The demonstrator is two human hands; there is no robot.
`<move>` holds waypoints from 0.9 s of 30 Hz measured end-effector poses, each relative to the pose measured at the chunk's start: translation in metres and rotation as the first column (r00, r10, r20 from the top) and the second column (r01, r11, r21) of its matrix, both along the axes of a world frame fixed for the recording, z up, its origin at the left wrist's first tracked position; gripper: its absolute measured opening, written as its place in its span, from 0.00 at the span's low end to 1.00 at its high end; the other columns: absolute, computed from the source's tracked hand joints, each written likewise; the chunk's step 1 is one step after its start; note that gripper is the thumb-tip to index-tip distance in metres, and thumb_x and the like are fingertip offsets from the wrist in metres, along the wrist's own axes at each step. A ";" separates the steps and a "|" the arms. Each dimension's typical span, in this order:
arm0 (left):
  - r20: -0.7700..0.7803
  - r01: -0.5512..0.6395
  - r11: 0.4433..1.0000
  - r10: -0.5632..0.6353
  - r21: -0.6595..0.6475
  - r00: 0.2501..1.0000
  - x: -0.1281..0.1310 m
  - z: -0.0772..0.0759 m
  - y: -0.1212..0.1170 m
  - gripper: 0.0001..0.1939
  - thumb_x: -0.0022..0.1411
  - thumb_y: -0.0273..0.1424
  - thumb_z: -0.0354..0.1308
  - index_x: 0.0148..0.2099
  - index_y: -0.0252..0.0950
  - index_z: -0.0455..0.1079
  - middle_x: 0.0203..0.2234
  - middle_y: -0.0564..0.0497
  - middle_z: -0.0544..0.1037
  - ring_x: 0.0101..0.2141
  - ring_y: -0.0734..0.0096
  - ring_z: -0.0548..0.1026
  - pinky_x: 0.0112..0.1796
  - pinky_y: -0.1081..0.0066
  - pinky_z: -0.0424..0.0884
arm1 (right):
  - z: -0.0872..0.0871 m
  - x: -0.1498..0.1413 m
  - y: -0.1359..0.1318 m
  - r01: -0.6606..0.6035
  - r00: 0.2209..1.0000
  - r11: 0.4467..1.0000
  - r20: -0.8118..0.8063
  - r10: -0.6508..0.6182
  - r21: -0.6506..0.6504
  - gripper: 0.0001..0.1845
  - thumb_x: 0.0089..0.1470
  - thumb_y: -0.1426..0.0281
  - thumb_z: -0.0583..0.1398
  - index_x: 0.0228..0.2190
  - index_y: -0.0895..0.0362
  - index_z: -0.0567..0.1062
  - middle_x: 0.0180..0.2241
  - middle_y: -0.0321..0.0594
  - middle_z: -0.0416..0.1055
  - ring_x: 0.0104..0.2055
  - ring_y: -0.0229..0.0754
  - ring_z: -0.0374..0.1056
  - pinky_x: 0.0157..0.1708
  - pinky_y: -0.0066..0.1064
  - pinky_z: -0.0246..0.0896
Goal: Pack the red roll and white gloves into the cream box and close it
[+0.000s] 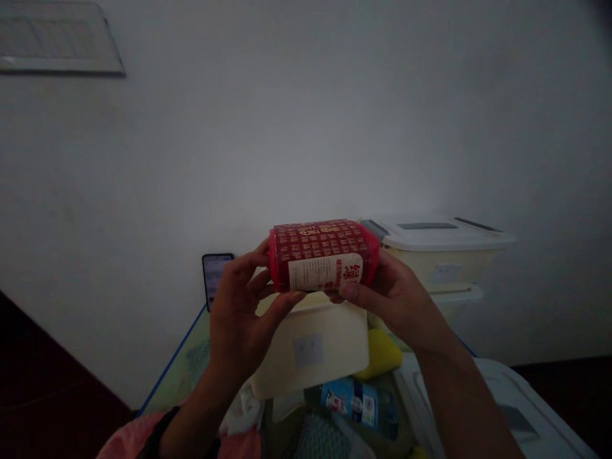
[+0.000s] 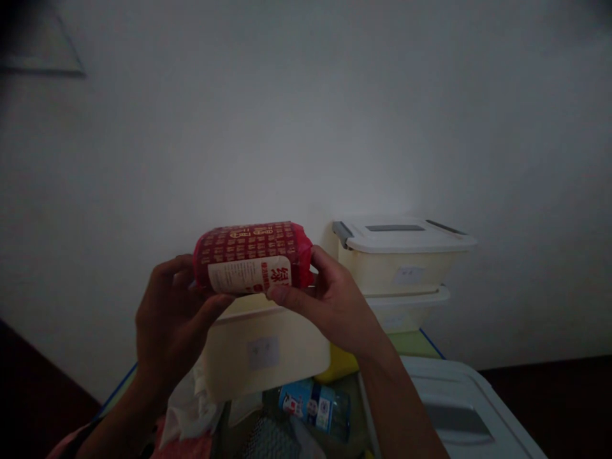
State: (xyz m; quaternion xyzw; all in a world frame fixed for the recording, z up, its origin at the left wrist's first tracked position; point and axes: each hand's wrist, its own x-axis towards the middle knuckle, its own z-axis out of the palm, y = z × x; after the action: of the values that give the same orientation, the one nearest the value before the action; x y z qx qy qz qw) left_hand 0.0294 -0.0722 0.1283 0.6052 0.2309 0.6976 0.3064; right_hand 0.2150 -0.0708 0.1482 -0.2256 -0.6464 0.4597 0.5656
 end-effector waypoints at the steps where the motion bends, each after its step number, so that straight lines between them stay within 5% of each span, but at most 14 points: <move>1: -0.009 -0.016 1.000 0.016 -0.004 1.000 0.000 0.000 -0.001 0.20 0.50 0.24 0.67 0.43 0.41 0.64 0.53 0.51 0.72 0.43 0.68 0.77 0.39 0.72 0.77 | 0.000 0.001 0.000 -0.006 1.000 1.000 -0.001 0.006 0.001 0.17 0.46 0.72 0.68 0.40 0.56 0.73 0.35 0.36 0.77 0.34 0.34 0.74 0.34 0.25 0.74; 10: -0.049 -0.118 0.993 0.119 0.030 0.992 -0.002 0.004 -0.008 0.16 0.50 0.24 0.67 0.41 0.40 0.68 0.55 0.51 0.71 0.46 0.64 0.76 0.38 0.72 0.77 | -0.002 -0.002 0.001 -0.019 0.999 1.000 -0.036 0.019 0.003 0.18 0.45 0.71 0.68 0.40 0.54 0.73 0.35 0.35 0.75 0.32 0.35 0.73 0.28 0.25 0.74; 17: -0.049 -0.086 0.987 0.094 0.138 0.994 -0.005 0.005 -0.003 0.28 0.44 0.21 0.70 0.44 0.42 0.60 0.41 0.56 0.78 0.34 0.72 0.81 0.32 0.78 0.79 | -0.006 -0.001 0.004 -0.066 0.998 0.997 -0.013 0.065 -0.044 0.22 0.47 0.68 0.67 0.45 0.53 0.69 0.37 0.37 0.74 0.34 0.37 0.73 0.27 0.26 0.74; 27: -0.226 -0.259 0.959 0.279 0.115 0.933 -0.009 0.005 -0.008 0.12 0.50 0.30 0.68 0.39 0.39 0.73 0.52 0.51 0.75 0.42 0.66 0.78 0.36 0.73 0.79 | -0.006 0.004 0.007 -0.013 1.000 1.000 -0.015 0.013 0.001 0.14 0.45 0.71 0.68 0.36 0.55 0.75 0.32 0.35 0.76 0.31 0.36 0.74 0.26 0.24 0.74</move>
State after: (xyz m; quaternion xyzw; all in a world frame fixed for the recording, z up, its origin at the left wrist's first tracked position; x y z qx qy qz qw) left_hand 0.0207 -0.0804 0.1331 0.6600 0.3177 0.6634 0.1525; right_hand 0.2189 -0.0640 0.1426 -0.2178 -0.6439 0.4648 0.5674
